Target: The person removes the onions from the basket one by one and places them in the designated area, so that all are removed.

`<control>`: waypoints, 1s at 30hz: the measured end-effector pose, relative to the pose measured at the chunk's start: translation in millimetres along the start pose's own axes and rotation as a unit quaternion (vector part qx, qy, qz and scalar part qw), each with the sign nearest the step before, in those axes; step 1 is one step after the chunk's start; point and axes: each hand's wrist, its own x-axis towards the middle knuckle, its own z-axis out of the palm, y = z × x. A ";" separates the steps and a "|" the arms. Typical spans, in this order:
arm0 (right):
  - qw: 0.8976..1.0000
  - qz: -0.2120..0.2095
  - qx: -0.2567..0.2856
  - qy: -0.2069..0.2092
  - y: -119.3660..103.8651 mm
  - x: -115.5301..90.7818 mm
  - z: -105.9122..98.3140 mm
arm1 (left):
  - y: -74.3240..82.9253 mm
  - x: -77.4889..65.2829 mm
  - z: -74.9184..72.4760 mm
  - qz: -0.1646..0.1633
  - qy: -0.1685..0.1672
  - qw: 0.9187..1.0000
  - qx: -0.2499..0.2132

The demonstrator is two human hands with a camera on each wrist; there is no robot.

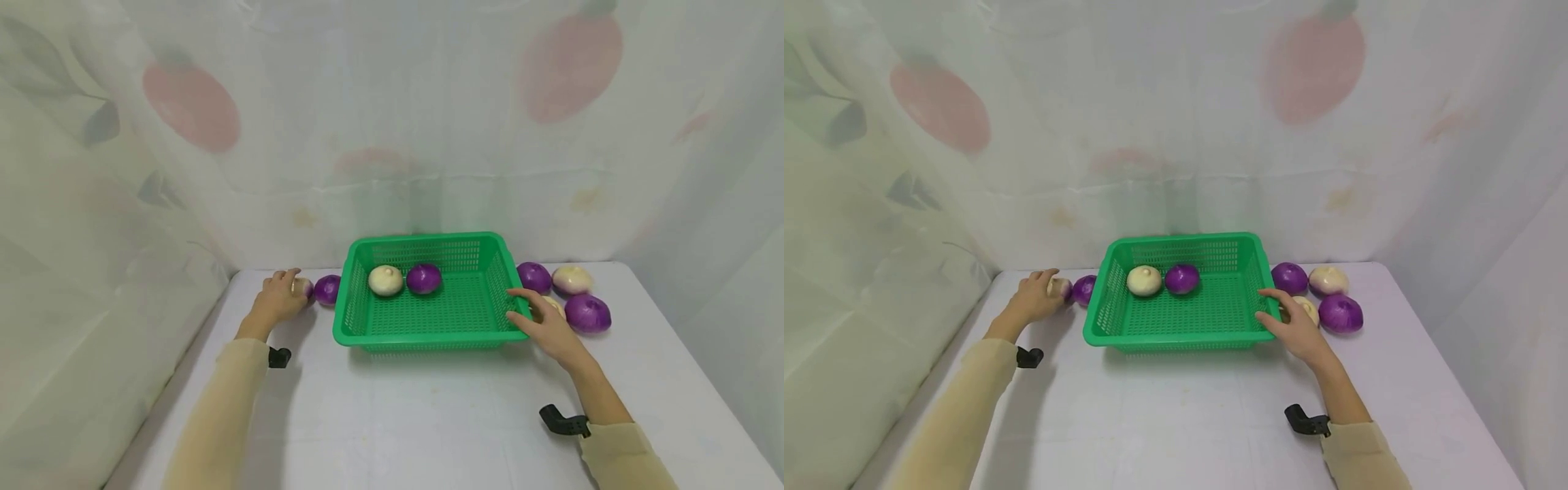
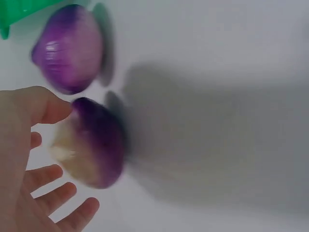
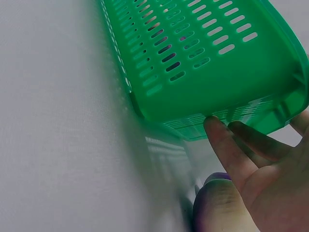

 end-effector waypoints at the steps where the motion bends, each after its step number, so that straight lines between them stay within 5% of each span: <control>1: 1.000 0.000 0.000 0.001 0.2 0.3 0.2 | 1.6 -1.2 -4.0 0.004 0.001 1.000 0.003; 20: 1.000 0.011 0.015 -0.001 -2.4 0.0 0.6 | 42.0 -15.1 -57.8 0.081 0.073 0.991 0.074; 30: 1.000 0.012 0.006 -0.001 -2.0 -1.2 0.7 | 79.5 -26.3 -67.8 0.164 0.172 0.969 0.068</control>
